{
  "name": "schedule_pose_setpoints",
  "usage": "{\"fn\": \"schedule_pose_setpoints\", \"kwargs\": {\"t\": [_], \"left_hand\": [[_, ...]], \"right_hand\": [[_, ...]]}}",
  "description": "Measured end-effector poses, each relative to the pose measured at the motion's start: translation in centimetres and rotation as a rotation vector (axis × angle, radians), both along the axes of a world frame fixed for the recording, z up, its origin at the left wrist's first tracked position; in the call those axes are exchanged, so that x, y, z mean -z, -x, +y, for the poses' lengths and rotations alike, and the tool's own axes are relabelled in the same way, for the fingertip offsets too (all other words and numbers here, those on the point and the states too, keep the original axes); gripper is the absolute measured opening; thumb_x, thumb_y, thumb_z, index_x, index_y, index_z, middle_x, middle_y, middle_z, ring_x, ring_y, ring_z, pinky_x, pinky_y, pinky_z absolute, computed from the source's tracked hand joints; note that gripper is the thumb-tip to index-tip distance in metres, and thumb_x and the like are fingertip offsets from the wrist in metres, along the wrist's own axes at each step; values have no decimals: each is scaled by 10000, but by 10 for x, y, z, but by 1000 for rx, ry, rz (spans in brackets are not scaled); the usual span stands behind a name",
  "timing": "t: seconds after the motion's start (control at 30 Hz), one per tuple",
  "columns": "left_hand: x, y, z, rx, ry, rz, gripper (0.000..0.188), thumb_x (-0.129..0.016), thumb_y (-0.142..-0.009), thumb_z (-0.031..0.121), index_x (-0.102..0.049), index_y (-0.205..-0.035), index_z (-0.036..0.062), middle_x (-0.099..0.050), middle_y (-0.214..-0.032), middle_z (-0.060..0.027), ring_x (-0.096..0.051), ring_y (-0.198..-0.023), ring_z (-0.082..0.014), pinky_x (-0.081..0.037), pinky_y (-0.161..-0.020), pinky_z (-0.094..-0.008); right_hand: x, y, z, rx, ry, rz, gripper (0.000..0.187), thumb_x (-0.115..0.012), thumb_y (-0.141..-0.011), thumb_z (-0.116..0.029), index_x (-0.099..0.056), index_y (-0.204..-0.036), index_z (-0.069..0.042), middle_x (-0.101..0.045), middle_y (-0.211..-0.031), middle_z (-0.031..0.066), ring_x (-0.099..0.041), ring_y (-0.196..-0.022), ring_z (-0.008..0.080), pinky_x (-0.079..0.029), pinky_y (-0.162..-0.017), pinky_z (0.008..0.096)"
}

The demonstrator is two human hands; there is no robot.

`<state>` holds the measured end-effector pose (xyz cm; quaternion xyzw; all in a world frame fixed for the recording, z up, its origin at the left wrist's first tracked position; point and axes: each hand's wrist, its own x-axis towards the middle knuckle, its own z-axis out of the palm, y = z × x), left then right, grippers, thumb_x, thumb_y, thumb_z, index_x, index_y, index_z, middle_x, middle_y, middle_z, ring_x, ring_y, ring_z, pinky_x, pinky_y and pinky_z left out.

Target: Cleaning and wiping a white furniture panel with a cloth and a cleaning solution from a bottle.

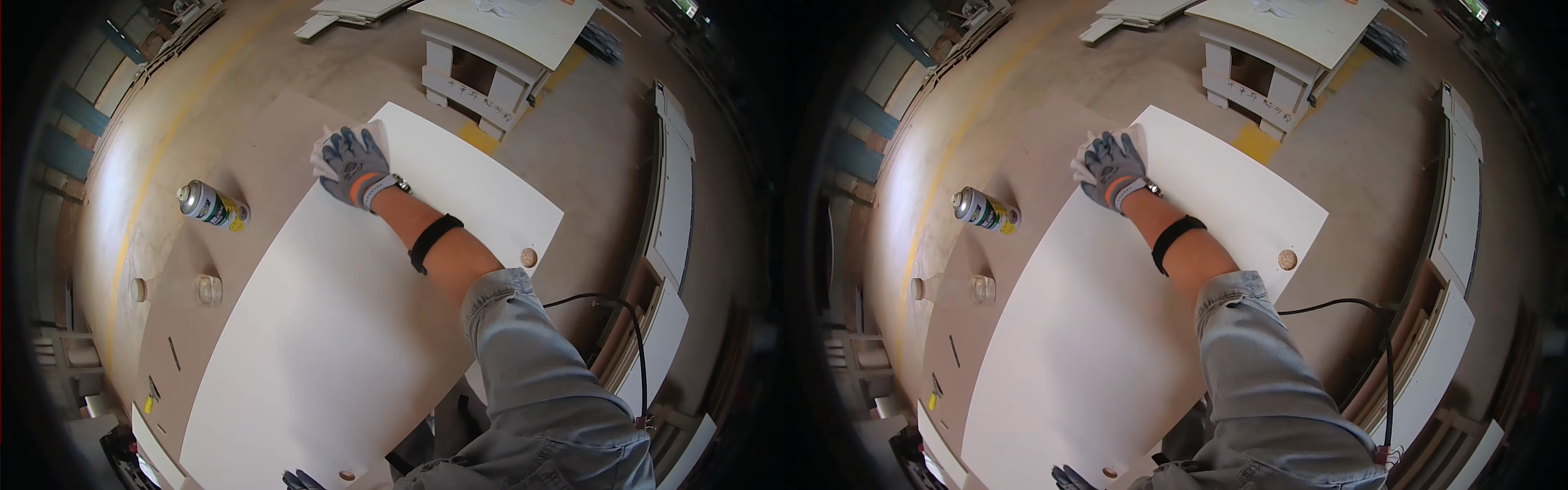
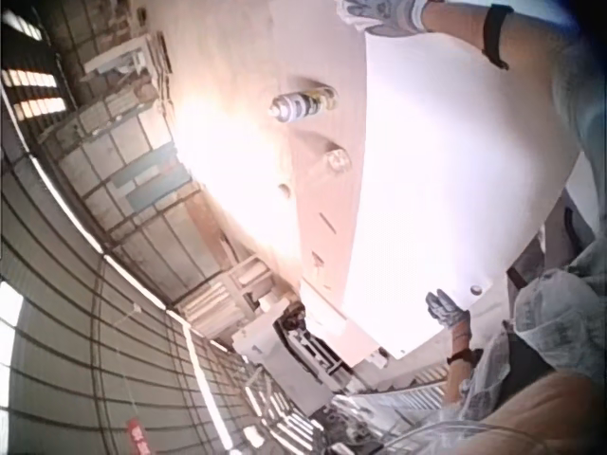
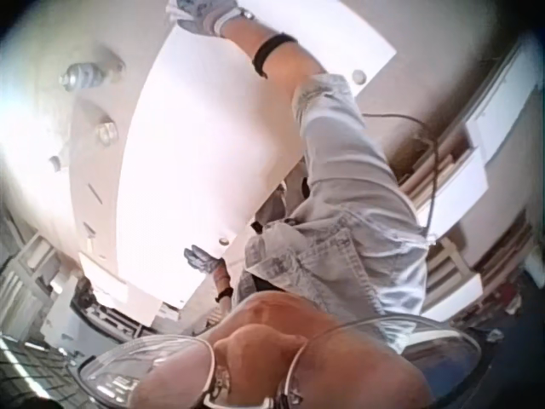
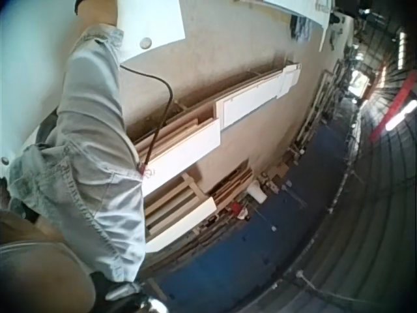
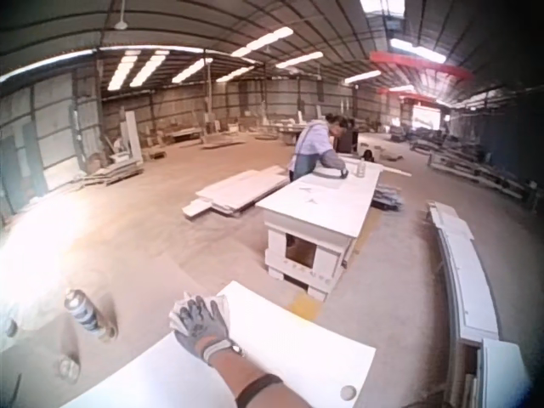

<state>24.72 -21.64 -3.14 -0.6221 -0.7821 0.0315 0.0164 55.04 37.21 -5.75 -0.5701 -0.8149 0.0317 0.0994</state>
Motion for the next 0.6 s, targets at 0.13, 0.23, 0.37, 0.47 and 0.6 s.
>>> {"fn": "schedule_pose_setpoints", "kwargs": {"t": [0.13,0.23,0.37,0.47,0.6], "left_hand": [[0,-5,6,-44,19,1,807,-643,-822,245,-187,-1465,71,-314,-1405,-332,-307,-1306,-488,-268,-1044,-603],[-5,-7,9,-46,37,27,809,-650,-827,280,-191,-1460,73,-323,-1392,-342,-323,-1287,-501,-289,-1020,-617],[0,-5,15,49,-54,69,775,-630,-849,311,-201,-1438,49,-375,-1344,-347,-401,-1193,-538,-352,-925,-645],[-6,-3,11,41,-50,132,692,-619,-867,383,-340,-1367,-5,-439,-1279,-353,-443,-1184,-480,-385,-909,-611],[42,30,-22,-14,-137,192,753,-597,-858,344,-223,-1462,94,-280,-1479,-228,-273,-1370,-407,-204,-1094,-573]], "right_hand": [[-12,-72,46,226,61,-78,688,-314,-928,-518,-273,-1461,-85,-233,-1530,146,-158,-1435,295,-125,-1149,457],[2,-126,32,229,-48,-89,736,-340,-916,-545,-258,-1454,-50,-260,-1512,149,-176,-1427,297,-118,-1158,438],[21,-200,-32,107,-89,-167,693,-382,-925,-491,-249,-1461,-73,-255,-1504,181,-180,-1420,318,-124,-1165,386],[18,-250,-90,79,5,-174,735,-396,-917,-507,-212,-1470,-59,-239,-1514,170,-162,-1428,300,-127,-1168,396],[10,-282,-157,138,155,-85,689,-427,-914,-465,-244,-1464,-93,-254,-1499,182,-181,-1417,318,-140,-1164,404]]}}
